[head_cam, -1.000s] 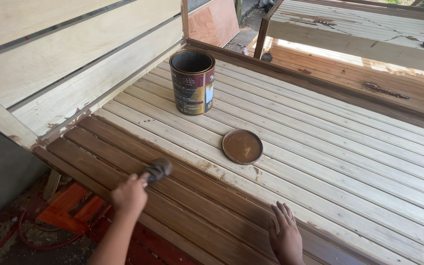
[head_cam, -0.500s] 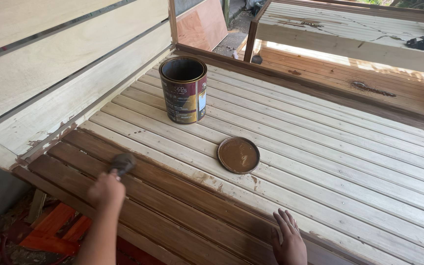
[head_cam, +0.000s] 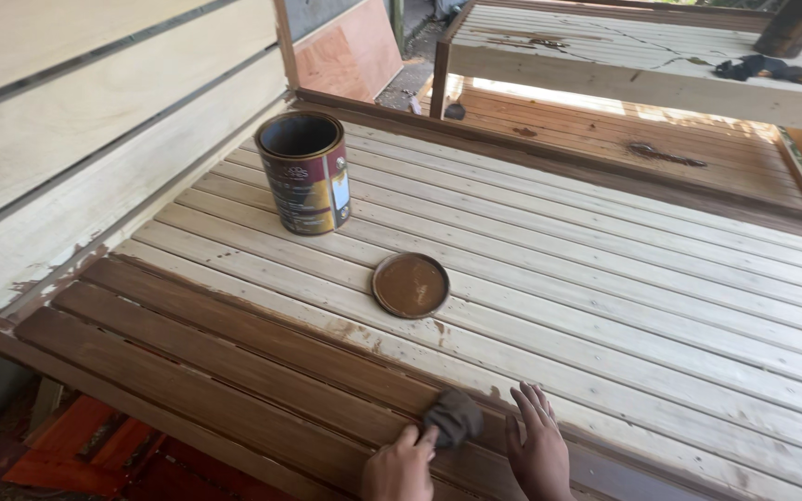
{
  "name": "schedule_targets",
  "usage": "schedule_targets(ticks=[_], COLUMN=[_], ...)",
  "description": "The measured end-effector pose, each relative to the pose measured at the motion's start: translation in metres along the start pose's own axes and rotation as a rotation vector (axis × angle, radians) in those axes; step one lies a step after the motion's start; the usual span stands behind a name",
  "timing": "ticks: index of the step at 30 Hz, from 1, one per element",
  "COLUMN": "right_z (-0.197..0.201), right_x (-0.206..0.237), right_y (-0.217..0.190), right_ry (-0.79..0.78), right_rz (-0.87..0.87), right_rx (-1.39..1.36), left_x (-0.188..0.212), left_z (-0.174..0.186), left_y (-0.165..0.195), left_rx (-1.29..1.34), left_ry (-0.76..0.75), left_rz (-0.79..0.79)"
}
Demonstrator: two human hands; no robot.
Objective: The person applies brown wood stain to a large slatted wooden bed frame panel outdoors. They dip a cloth into stain in the can lid and wipe the stain across the bare wood planks, working along the surface section by section, reloading the cloth from the lid as needed.
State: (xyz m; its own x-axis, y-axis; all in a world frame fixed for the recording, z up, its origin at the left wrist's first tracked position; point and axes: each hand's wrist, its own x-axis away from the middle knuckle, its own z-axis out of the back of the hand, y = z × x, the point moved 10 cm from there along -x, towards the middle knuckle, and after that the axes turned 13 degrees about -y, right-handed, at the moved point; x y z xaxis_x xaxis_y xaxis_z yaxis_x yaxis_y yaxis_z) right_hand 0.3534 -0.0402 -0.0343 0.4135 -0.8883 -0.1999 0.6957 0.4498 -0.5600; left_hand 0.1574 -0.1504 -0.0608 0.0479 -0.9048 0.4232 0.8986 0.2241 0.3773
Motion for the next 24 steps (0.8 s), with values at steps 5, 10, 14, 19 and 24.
schedule_targets(ticks=[5,10,14,19,24], right_z=[0.022,0.038,0.04,0.05,0.071], right_x=[0.007,0.014,0.022,0.034,0.053], right_y=[0.007,0.02,0.024,0.029,0.048], right_ry=[-0.012,-0.011,-0.039,-0.029,0.018], right_rz=[-0.008,-0.029,-0.048,-0.049,-0.051], right_rx=[0.043,0.056,0.063,0.048,0.045], left_x=[-0.007,0.004,-0.011,-0.038,-0.053], left_z=[0.071,0.17,0.186,0.162,0.113], left_y=[-0.053,-0.14,-0.137,-0.062,0.034], left_rx=[0.049,-0.384,-0.431,-0.617,-0.633], left_ry=[0.285,0.236,0.022,-0.091,-0.106], left_rz=[0.279,0.642,0.654,0.492,0.331])
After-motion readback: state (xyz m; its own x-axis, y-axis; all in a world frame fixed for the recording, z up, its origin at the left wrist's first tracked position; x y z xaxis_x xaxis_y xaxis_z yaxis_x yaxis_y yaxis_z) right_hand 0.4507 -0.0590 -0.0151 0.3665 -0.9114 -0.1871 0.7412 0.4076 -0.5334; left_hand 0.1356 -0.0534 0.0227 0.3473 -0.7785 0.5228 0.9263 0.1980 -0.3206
